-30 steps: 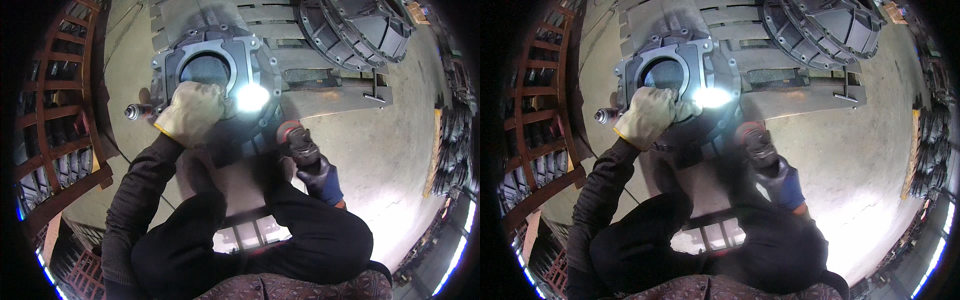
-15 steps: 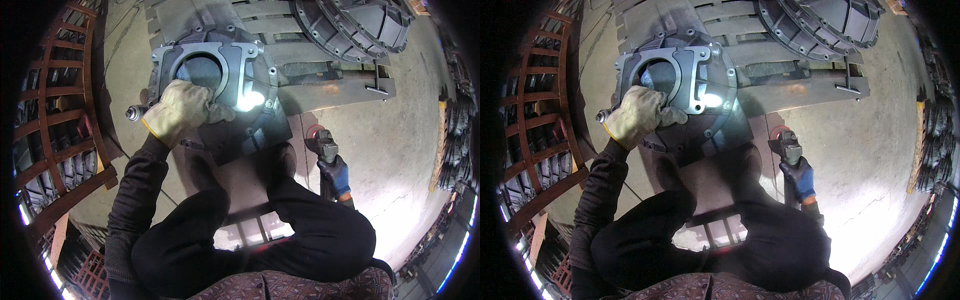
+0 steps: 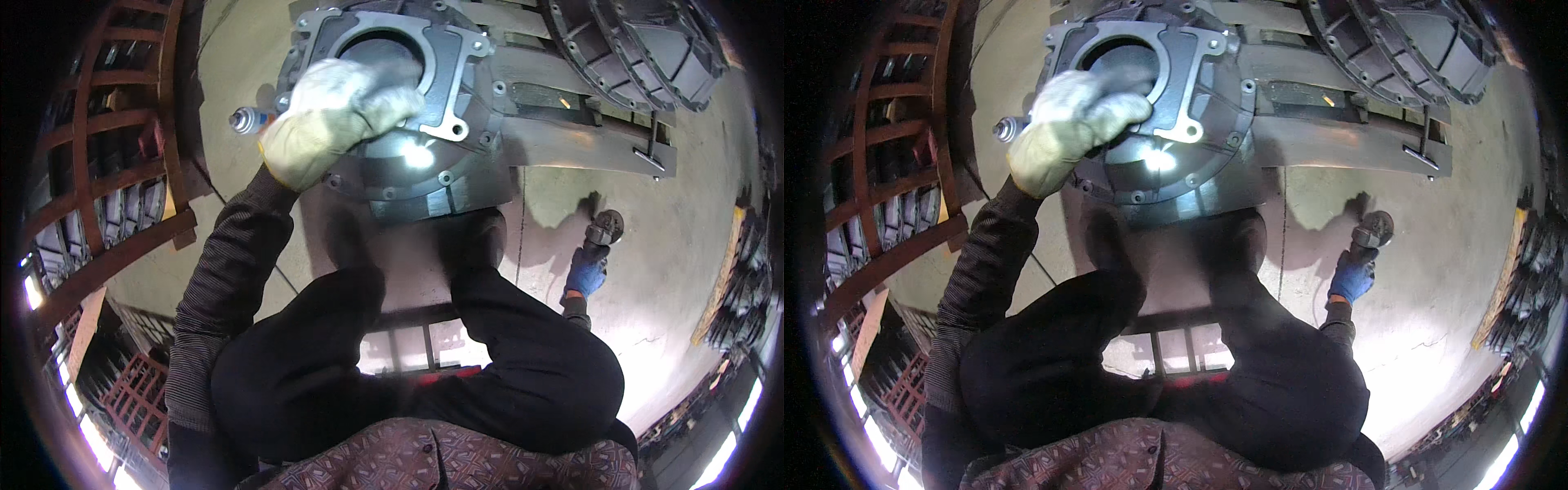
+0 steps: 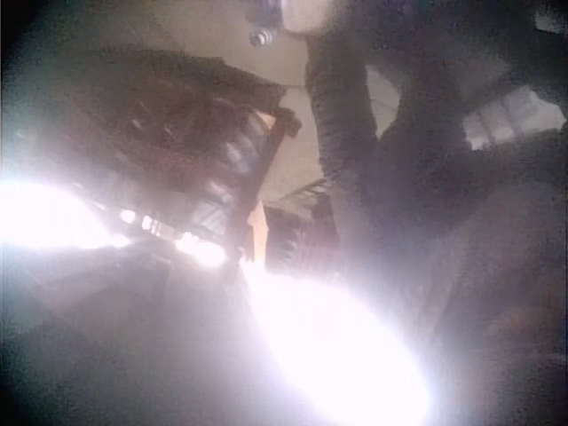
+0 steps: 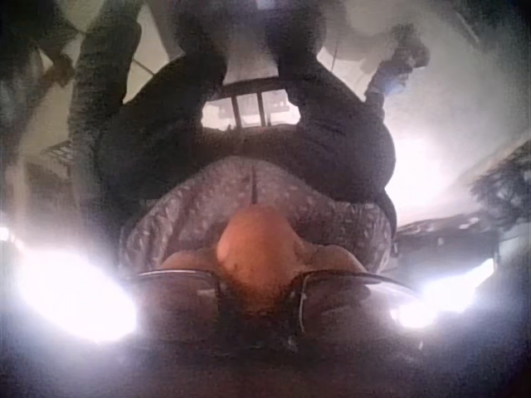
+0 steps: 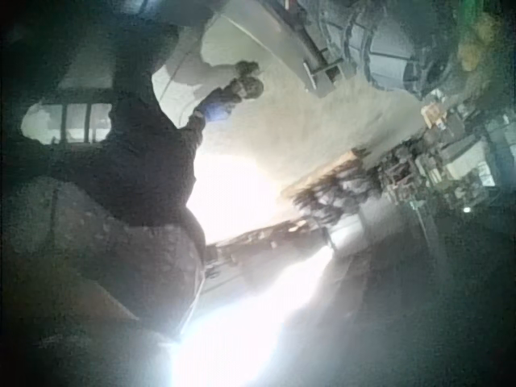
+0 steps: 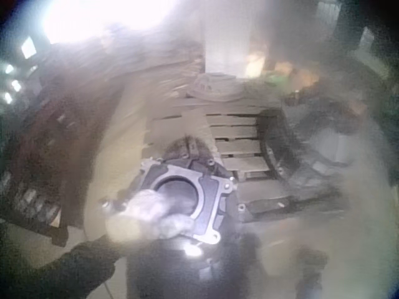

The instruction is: The person uses an angle grinder to smooth the edges of large metal parts in a workshop. They pick up a part, grind its edges while sparks fly, then place it on a rack and repeat the process with another part.

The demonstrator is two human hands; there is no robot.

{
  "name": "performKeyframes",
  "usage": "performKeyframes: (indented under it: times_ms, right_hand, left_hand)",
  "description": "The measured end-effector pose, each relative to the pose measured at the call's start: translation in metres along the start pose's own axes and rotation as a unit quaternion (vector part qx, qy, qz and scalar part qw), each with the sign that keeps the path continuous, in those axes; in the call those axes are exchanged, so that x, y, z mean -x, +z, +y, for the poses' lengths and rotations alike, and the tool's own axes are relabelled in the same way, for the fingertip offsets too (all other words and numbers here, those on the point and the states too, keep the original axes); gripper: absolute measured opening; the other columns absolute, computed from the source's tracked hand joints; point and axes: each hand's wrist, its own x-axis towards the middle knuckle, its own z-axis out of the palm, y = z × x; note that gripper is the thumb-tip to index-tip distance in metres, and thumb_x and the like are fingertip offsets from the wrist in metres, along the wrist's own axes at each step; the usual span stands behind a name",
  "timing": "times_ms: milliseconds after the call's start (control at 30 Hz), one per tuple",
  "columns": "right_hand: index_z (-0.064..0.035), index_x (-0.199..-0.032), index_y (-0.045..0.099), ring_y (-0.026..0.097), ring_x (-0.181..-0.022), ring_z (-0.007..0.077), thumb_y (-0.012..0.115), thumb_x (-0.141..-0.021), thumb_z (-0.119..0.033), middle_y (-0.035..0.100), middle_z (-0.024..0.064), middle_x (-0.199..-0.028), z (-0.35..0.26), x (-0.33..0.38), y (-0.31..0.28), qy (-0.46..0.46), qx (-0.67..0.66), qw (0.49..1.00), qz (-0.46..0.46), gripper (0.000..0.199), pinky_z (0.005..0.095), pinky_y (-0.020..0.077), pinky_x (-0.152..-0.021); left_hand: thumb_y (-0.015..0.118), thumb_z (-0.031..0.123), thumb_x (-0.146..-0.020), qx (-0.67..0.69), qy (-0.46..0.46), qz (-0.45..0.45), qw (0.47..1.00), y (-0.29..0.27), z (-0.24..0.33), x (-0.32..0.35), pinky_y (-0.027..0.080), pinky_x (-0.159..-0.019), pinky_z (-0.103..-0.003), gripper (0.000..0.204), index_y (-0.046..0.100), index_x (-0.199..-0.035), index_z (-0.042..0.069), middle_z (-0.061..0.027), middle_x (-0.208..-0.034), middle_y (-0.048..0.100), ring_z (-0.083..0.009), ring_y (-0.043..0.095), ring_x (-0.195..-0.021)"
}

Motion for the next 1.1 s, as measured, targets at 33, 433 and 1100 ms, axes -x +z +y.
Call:
performKeyframes:
  times_ms: [33, 433, 1100]
  right_hand:
    - [0.0019, -0.152, 0.049, 0.076, -0.083, 0.039, 0.078, -0.083, -0.039, 0.074, 0.0218, -0.097, 0.006, 0.003, 0.004, -0.015, 0.043, 0.999, 0.017, 0.085, 0.0537, 0.0601, -0.073]
    - [-0.0004, -0.135, 0.07, 0.071, -0.123, 0.033, 0.068, -0.106, -0.015, 0.073, 0.0174, -0.138, -0.155, -0.08, -0.088, -0.306, -0.429, 0.847, -0.068, 0.033, 0.0411, 0.0544, -0.107]
    - [0.0017, -0.144, 0.065, 0.065, -0.117, 0.0158, 0.068, -0.108, -0.022, 0.073, 0.0099, -0.131, -0.358, -0.125, -0.121, -0.146, -0.711, 0.612, -0.313, 0.044, 0.0335, 0.0525, -0.102]
  left_hand:
    - [0.066, 0.037, -0.107, -0.005, -0.007, 0.049, 0.999, -0.007, -0.002, 0.001, 0.058, -0.103, -0.042, 0.05, 0.069, -0.137, -0.002, -0.0179, -0.132, 0.075, -0.0293, 0.075, -0.119]
    - [0.077, 0.025, -0.1, 0.436, -0.579, 0.172, 0.667, 0.072, -0.054, 0.143, 0.054, -0.104, -0.028, 0.034, 0.073, -0.125, 0.004, 0.0008, -0.116, 0.073, -0.0166, 0.07, -0.112]
    - [0.06, 0.033, -0.113, 0.61, -0.557, 0.169, 0.538, 0.084, -0.026, 0.122, 0.055, -0.085, -0.033, 0.041, 0.068, -0.138, 0.002, -0.0015, -0.112, 0.072, -0.0147, 0.066, -0.097]
